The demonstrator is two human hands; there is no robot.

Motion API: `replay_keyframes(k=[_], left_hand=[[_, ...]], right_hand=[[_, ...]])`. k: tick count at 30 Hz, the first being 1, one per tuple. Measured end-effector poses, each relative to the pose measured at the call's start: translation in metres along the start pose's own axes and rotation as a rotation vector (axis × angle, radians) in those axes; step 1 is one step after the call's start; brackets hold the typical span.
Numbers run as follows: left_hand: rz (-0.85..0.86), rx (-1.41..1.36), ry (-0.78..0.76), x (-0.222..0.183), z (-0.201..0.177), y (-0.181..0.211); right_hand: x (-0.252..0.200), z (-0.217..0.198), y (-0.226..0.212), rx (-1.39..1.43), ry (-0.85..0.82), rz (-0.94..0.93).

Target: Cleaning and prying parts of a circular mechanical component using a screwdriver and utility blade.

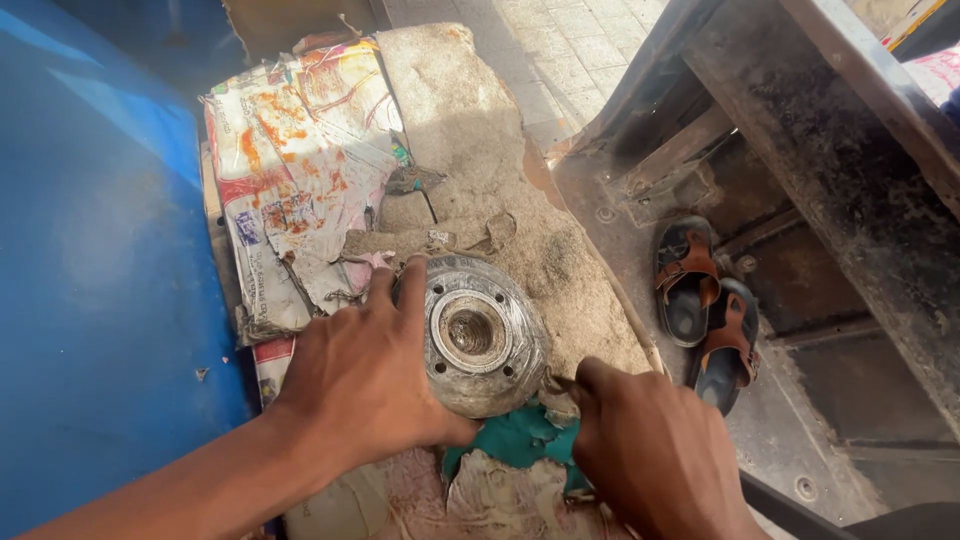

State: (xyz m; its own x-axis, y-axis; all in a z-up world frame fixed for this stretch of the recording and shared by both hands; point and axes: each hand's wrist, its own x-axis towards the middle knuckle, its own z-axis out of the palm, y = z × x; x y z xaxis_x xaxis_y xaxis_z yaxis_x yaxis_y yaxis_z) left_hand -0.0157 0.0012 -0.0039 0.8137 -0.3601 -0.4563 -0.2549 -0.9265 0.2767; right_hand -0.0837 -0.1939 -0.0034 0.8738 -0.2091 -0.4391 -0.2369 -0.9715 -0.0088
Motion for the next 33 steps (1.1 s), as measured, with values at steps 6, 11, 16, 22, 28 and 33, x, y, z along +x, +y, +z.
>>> replay_keyframes(k=[6,11,16,22,28,33], left_hand=[[0.023,0.050,0.030,-0.001,0.003,-0.003],[-0.015,-0.036,-0.016,-0.001,-0.001,0.001],[0.008,0.010,0.009,0.002,0.002,-0.001],[0.043,0.017,0.058,-0.001,0.007,-0.001],[0.139,0.041,0.076,0.005,-0.005,-0.003],[0.330,0.219,-0.018,0.018,-0.035,-0.027]], right_hand=[[-0.004,-0.001,-0.013,0.112,0.017,0.114],[-0.002,0.017,-0.007,0.048,0.033,-0.065],[-0.004,0.010,-0.015,0.078,-0.093,0.123],[-0.006,0.007,-0.023,0.112,0.028,-0.026],[-0.006,0.018,-0.030,0.143,0.090,-0.022],[0.001,0.007,-0.020,0.082,-0.027,0.060]])
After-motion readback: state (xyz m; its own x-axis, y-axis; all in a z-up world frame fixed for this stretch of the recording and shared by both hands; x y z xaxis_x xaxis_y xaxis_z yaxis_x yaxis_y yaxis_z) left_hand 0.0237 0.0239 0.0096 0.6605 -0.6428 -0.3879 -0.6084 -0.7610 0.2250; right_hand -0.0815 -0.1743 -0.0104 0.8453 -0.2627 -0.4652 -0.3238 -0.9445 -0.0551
